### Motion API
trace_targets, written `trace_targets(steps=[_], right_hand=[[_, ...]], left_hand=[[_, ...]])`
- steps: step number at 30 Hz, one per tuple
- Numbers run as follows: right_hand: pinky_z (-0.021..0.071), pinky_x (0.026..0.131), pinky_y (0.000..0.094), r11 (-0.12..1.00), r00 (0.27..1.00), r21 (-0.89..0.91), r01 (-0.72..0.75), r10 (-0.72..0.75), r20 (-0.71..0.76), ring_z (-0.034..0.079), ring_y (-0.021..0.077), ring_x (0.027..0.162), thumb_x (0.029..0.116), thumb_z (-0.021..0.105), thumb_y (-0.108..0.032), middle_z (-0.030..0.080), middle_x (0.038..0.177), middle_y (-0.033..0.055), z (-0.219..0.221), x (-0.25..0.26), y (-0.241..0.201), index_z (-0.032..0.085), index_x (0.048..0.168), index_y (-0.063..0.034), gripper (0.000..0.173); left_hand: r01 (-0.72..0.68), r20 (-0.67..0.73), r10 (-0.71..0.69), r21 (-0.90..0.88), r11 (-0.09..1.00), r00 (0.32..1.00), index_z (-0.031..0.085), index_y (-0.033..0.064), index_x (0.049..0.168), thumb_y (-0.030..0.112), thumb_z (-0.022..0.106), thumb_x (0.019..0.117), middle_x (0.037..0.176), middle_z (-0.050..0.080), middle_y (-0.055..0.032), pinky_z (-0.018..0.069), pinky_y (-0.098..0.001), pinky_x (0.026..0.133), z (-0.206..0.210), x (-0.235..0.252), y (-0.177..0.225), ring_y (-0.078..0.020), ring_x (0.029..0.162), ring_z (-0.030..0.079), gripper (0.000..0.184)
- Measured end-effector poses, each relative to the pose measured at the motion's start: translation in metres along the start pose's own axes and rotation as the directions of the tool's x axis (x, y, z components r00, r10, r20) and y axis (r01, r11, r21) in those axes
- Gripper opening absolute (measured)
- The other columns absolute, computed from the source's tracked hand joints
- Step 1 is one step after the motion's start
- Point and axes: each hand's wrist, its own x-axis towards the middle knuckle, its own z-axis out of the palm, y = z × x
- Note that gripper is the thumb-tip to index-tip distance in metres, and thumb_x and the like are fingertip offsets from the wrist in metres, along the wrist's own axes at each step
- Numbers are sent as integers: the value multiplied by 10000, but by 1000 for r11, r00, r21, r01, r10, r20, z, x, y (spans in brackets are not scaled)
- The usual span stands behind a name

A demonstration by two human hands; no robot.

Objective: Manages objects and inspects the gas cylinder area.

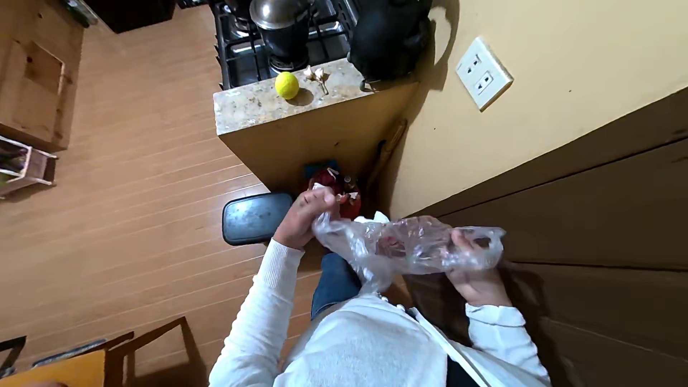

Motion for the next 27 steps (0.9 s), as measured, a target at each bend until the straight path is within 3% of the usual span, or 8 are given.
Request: trace_targets(steps=[3,5,9,12,17,19,22,27], right_hand=[[632,710,279,915,983,360,-184,179,48,732,97,797,1123,170,-304,745,872,-5,0,5,-8,621,1023,-155,485],[640,712,310,847,969,471,-246,215,120,744,124,807,1115,112,-373,757,888,18,-2,10,-9,642,1013,-149,584],[638,787,364,748,961,632,-205,31,276,746,163,908,1090,262,-276,761,1003,37,-8,18,5,672,1134,-169,426],[633,825,360,768,893,616,-175,-140,428,741,176,949,977,598,-282,751,1110,43,-21,25,17,662,1268,-158,322],[555,555,195,944,897,217,-250,141,420,661,34,661,1022,180,-534,749,945,-20,-12,9,14,662,1204,-130,654],[507,583,176,984,902,-149,-101,153,404,596,-10,643,958,428,-705,691,841,-96,-4,-2,23,638,1196,-112,673],[539,791,222,825,927,-553,120,105,359,628,15,829,949,676,-348,686,939,15,16,-17,27,651,1151,36,434],[614,788,273,989,980,129,-74,48,195,722,90,866,1083,367,-237,756,940,-25,9,3,10,680,968,-167,340]], left_hand=[[131,183,-288,588,799,940,729,55,884,219,499,1052,763,671,52,518,-216,678,9,-8,3,7,682,588,329],[78,204,-504,873,482,839,733,-29,1012,260,497,1081,882,702,-162,530,-490,802,25,-6,-6,-265,828,666,379],[297,-179,-577,948,117,797,609,52,1396,287,502,1079,1248,668,-273,446,-657,1023,47,4,-18,-464,1207,617,409],[441,-380,-321,886,145,868,597,18,1365,320,619,1024,1108,708,-258,500,-641,941,38,9,-25,-450,1082,673,455],[471,-468,-73,852,227,881,576,-76,1243,319,722,957,954,708,-231,539,-610,855,32,22,-18,-413,936,701,508],[492,-503,-5,844,215,864,572,-95,1198,288,722,952,952,694,-251,540,-608,830,37,29,-18,-430,935,696,480],[518,-536,30,828,216,844,549,-98,1203,256,686,965,983,682,-268,545,-598,807,41,40,-26,-434,950,694,448],[441,-430,-150,896,53,890,468,-58,1434,197,722,922,1365,562,-323,448,-702,928,19,56,-51,-497,1139,622,625]])
